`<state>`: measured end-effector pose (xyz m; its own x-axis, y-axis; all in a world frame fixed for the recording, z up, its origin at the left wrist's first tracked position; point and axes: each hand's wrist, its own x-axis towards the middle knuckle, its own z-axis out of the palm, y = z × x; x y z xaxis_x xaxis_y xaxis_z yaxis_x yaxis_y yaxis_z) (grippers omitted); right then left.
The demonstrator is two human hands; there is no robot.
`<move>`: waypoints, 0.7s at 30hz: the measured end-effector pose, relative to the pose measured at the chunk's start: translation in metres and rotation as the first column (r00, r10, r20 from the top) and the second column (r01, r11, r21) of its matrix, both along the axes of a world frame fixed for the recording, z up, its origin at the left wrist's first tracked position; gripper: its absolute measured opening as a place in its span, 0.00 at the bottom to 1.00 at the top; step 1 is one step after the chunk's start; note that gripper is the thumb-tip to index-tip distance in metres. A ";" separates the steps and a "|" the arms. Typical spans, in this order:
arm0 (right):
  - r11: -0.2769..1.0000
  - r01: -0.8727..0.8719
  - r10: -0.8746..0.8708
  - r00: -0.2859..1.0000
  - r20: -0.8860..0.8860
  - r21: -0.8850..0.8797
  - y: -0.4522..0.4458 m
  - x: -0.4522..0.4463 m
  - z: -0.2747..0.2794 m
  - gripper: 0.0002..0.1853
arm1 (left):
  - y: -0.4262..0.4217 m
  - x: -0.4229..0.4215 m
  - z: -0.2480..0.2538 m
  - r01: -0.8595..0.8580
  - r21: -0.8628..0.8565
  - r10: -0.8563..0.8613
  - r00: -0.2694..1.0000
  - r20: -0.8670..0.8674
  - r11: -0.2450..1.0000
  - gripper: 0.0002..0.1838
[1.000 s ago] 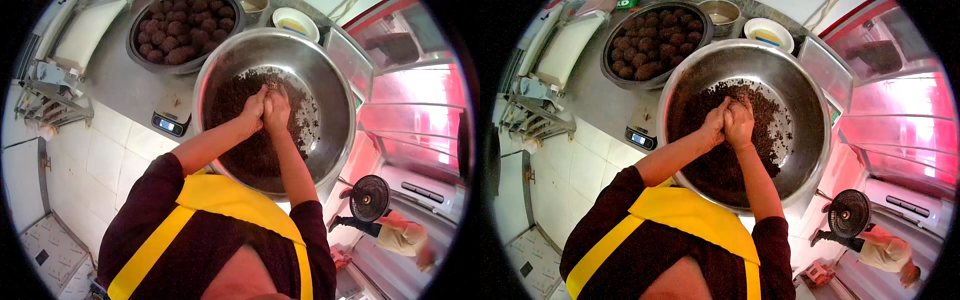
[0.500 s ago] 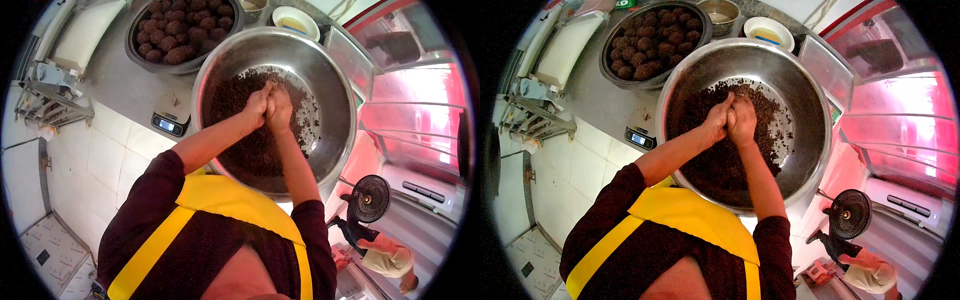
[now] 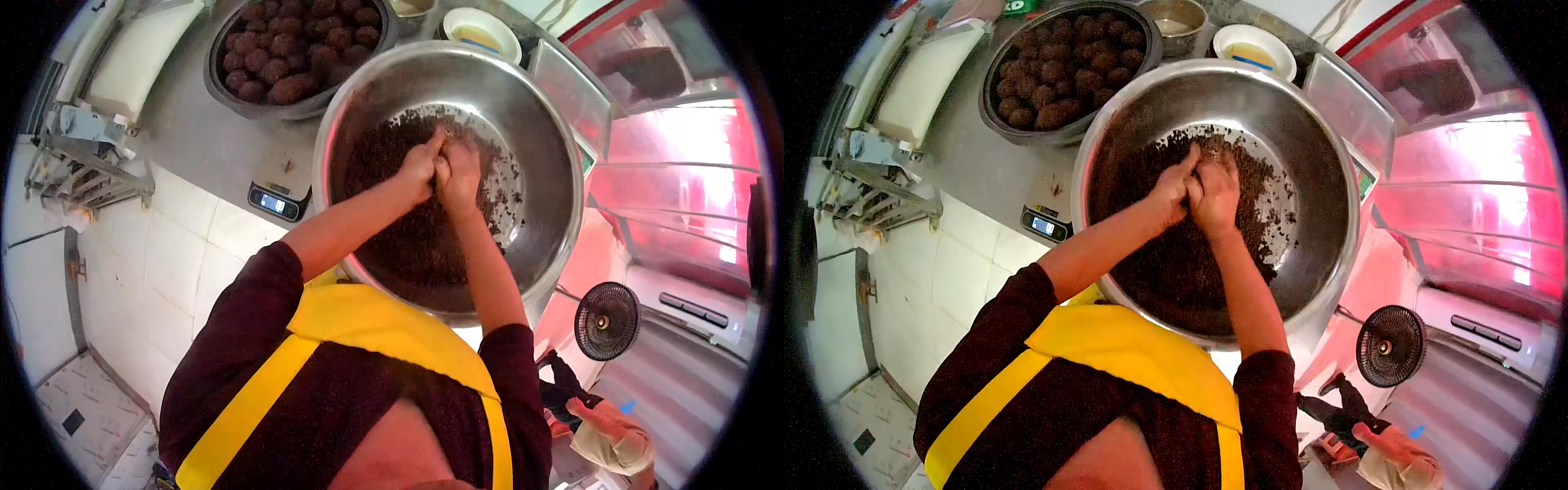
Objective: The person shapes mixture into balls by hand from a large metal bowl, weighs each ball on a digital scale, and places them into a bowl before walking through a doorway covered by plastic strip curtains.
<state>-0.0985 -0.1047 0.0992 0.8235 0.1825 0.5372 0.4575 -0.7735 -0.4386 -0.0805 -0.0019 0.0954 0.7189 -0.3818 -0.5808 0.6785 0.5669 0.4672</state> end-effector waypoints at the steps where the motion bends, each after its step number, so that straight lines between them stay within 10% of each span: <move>1: 0.992 -0.016 0.031 0.993 0.115 -0.129 0.000 0.004 0.014 0.18 | 0.006 0.000 0.011 0.021 -0.035 -0.021 1.000 0.017 0.999 0.37; 8: 0.955 0.137 -0.093 0.980 -0.173 0.264 0.017 -0.015 0.016 0.17 | 0.010 -0.005 0.035 0.039 0.231 -0.043 0.999 0.014 0.972 0.37; 15: 0.997 0.022 -0.013 0.994 0.106 -0.080 0.001 0.005 0.017 0.16 | 0.009 0.001 0.023 0.016 0.087 -0.017 1.000 0.018 0.996 0.38; 17: 0.993 0.076 -0.074 0.997 -0.026 0.088 0.014 -0.003 0.039 0.17 | 0.021 0.008 0.038 0.028 -0.142 -0.023 0.999 0.033 0.989 0.38; 20: 0.961 0.119 -0.090 0.988 -0.124 0.249 0.017 -0.012 0.025 0.16 | 0.015 -0.002 0.047 0.062 0.261 -0.053 0.998 -0.040 0.963 0.38; 21: 0.958 0.106 -0.091 0.994 -0.067 0.266 0.019 -0.013 0.021 0.15 | 0.009 -0.005 0.042 0.010 0.123 -0.014 0.999 0.039 0.992 0.37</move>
